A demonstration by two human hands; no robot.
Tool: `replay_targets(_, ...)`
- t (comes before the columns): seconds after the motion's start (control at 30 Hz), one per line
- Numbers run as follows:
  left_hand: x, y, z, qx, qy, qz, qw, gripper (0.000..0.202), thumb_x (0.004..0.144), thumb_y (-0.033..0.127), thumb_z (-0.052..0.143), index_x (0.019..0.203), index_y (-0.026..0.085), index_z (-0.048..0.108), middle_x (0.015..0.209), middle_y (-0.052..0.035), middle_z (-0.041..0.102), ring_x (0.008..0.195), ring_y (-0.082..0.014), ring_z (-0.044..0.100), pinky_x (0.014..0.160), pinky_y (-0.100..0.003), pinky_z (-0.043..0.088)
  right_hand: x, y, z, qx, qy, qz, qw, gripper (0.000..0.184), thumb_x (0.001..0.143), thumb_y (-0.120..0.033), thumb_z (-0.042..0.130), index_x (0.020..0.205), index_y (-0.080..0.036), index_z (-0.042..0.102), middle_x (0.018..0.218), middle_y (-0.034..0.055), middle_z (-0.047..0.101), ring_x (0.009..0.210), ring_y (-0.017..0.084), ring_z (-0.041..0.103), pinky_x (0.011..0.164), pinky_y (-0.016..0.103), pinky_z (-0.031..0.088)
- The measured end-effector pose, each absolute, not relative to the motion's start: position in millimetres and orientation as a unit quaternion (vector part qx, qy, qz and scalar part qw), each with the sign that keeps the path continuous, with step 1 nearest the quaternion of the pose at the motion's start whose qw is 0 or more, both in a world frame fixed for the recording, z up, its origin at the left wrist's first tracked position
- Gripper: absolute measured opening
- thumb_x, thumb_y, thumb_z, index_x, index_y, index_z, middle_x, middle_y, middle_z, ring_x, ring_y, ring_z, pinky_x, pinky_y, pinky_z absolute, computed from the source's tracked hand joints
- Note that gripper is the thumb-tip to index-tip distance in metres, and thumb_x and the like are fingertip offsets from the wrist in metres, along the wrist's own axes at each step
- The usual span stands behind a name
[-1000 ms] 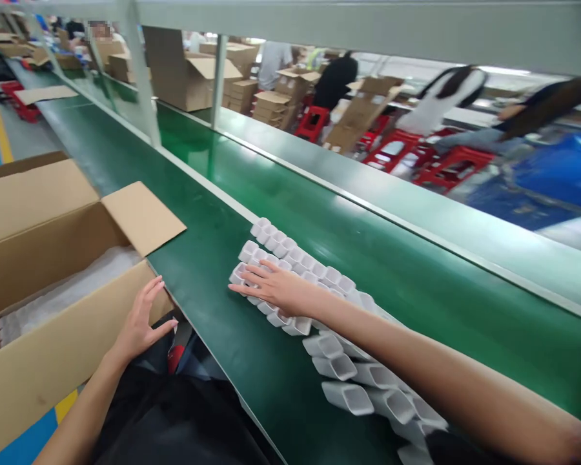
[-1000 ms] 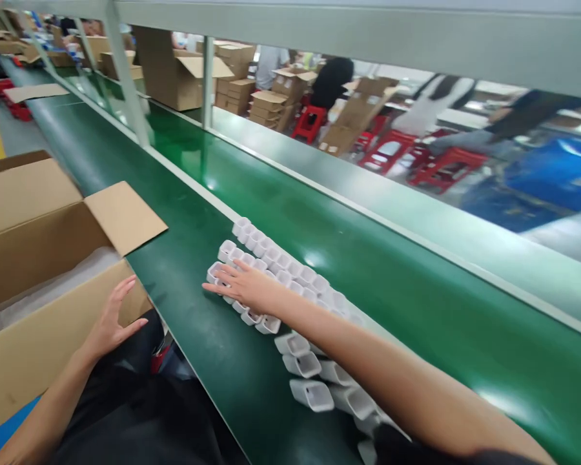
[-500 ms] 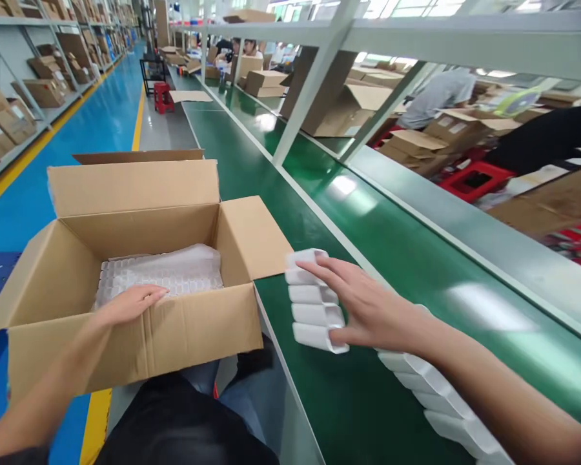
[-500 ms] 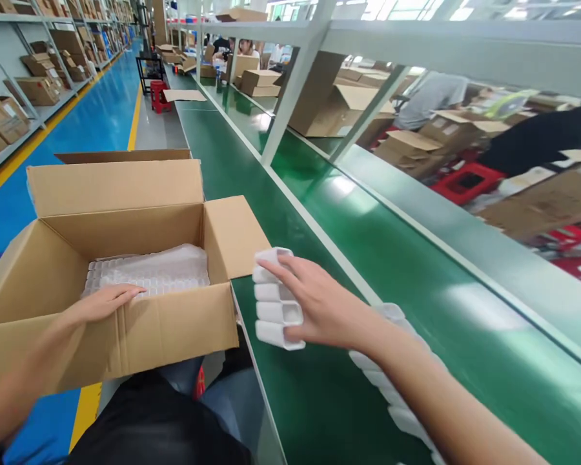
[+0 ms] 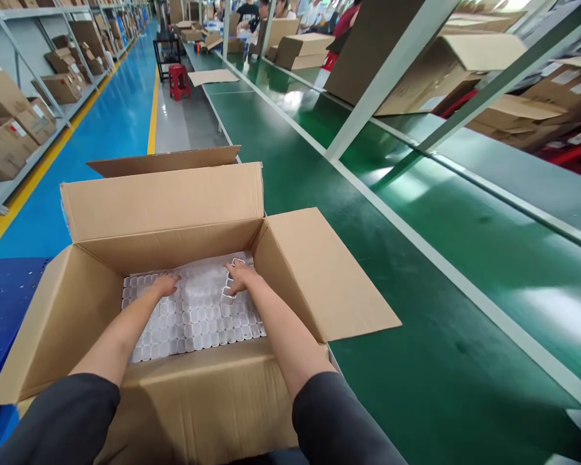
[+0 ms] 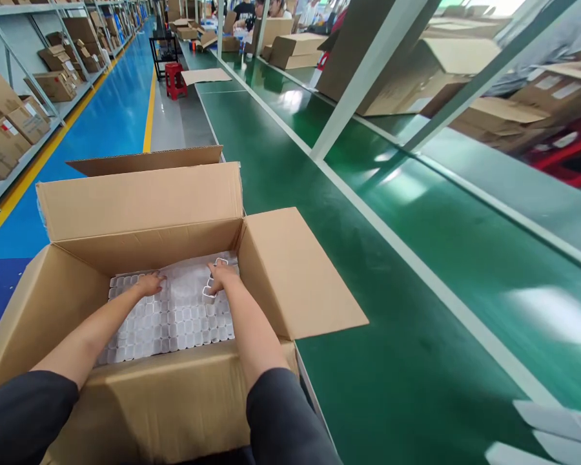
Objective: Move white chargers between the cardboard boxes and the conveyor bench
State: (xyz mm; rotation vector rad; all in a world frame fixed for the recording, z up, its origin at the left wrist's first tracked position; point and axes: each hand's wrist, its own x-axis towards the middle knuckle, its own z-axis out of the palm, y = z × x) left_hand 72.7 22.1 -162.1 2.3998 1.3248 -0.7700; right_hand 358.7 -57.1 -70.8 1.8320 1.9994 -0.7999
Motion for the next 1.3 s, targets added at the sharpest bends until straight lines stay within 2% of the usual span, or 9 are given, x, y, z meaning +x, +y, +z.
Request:
replay_targets(0.2, 51, 9, -218, 0.807, 0.506, -0.267, 0.147, 0.076, 0.089, 0.056, 0.057, 0.153, 0.034, 0.023, 0.163, -0.0151, 0.009, 0.148, -0.0437, 0.012, 0.107, -0.074, 0.026, 369, -38, -119, 0.674, 0.644, -0.291, 0.217, 0.109, 0.060, -0.035, 0.084, 0.152, -0.014, 0.029, 0.154, 0.0265, 0.024, 0.144, 0.038, 0.025, 0.106, 0.048, 0.038)
replay_targets(0.37, 37, -8, -248, 0.814, 0.516, -0.222, 0.145, 0.080, 0.089, 0.066, 0.045, 0.154, 0.036, 0.009, 0.163, -0.0108, -0.010, 0.149, -0.0404, -0.008, 0.109, -0.076, 0.006, 379, -45, -136, 0.677, 0.622, -0.321, 0.229, 0.103, 0.061, -0.035, 0.083, 0.149, -0.013, 0.036, 0.153, 0.0257, 0.028, 0.142, 0.038, 0.029, 0.105, 0.045, 0.040)
replay_targets(0.57, 36, -16, -256, 0.825, 0.519, -0.171, 0.142, 0.079, 0.089, 0.067, 0.043, 0.154, 0.034, 0.014, 0.164, -0.0116, -0.004, 0.150, -0.0402, -0.005, 0.108, -0.076, 0.000, 366, -25, -125, 0.673, 0.635, -0.332, 0.186, 0.101, 0.064, -0.044, 0.079, 0.151, -0.021, 0.034, 0.156, 0.0215, 0.024, 0.142, 0.038, 0.028, 0.103, 0.043, 0.041)
replay_targets(0.67, 26, -8, -247, 0.835, 0.514, -0.143, 0.137, 0.074, 0.090, 0.065, 0.045, 0.153, 0.034, 0.022, 0.164, -0.0090, 0.005, 0.150, -0.0371, 0.005, 0.114, -0.070, 0.001, 348, -14, -130, 0.671, 0.636, -0.332, 0.184, 0.102, 0.063, -0.044, 0.079, 0.152, -0.022, 0.033, 0.154, 0.0216, 0.027, 0.141, 0.039, 0.030, 0.100, 0.045, 0.042)
replay_targets(0.77, -1, 3, -234, 0.825, 0.538, -0.117, 0.125, 0.066, 0.095, 0.057, 0.037, 0.153, 0.026, 0.028, 0.162, -0.0129, 0.019, 0.149, -0.0339, 0.017, 0.119, -0.061, 0.012, 335, -17, -143, 0.681, 0.624, -0.325, 0.204, 0.101, 0.063, -0.041, 0.080, 0.151, -0.019, 0.034, 0.152, 0.0242, 0.029, 0.140, 0.041, 0.031, 0.099, 0.047, 0.042)
replay_targets(0.87, -33, 7, -229, 0.806, 0.569, -0.110, 0.119, 0.064, 0.097, 0.054, 0.030, 0.152, 0.020, 0.030, 0.157, -0.0173, 0.029, 0.146, -0.0354, 0.023, 0.115, -0.061, 0.023, 332, -28, -157, 0.693, 0.610, -0.314, 0.223, 0.106, 0.062, -0.037, 0.083, 0.152, -0.018, 0.031, 0.154, 0.0253, 0.023, 0.143, 0.039, 0.025, 0.099, 0.046, 0.043)
replay_targets(1.1, -53, 3, -252, 0.765, 0.620, -0.139, 0.109, 0.072, 0.095, 0.058, 0.032, 0.156, 0.022, 0.017, 0.163, -0.0121, 0.011, 0.151, -0.0312, 0.007, 0.118, -0.061, 0.011, 342, -39, -170, 0.713, 0.583, -0.310, 0.237, 0.105, 0.063, -0.034, 0.083, 0.152, -0.022, 0.030, 0.155, 0.0224, 0.018, 0.145, 0.034, 0.019, 0.096, 0.044, 0.044)
replay_targets(1.2, -50, 1, -253, 0.773, 0.613, -0.133, 0.094, 0.076, 0.094, 0.060, 0.035, 0.156, 0.020, 0.015, 0.163, -0.0130, 0.005, 0.151, -0.0341, 0.003, 0.116, -0.066, -0.001, 345, -36, -171, 0.719, 0.573, -0.321, 0.229, 0.106, 0.062, -0.036, 0.082, 0.153, -0.023, 0.028, 0.155, 0.0214, 0.020, 0.145, 0.034, 0.020, 0.098, 0.044, 0.043)
replay_targets(1.3, -44, -10, -251, 0.813, 0.563, -0.123, 0.087, 0.075, 0.093, 0.061, 0.040, 0.155, 0.023, 0.021, 0.164, -0.0095, 0.006, 0.151, -0.0333, 0.004, 0.117, -0.061, -0.010, 345, -28, -165, 0.731, 0.562, -0.328, 0.207, 0.104, 0.065, -0.041, 0.079, 0.153, -0.019, 0.027, 0.153, 0.0236, 0.023, 0.142, 0.036, 0.027, 0.098, 0.044, 0.043)
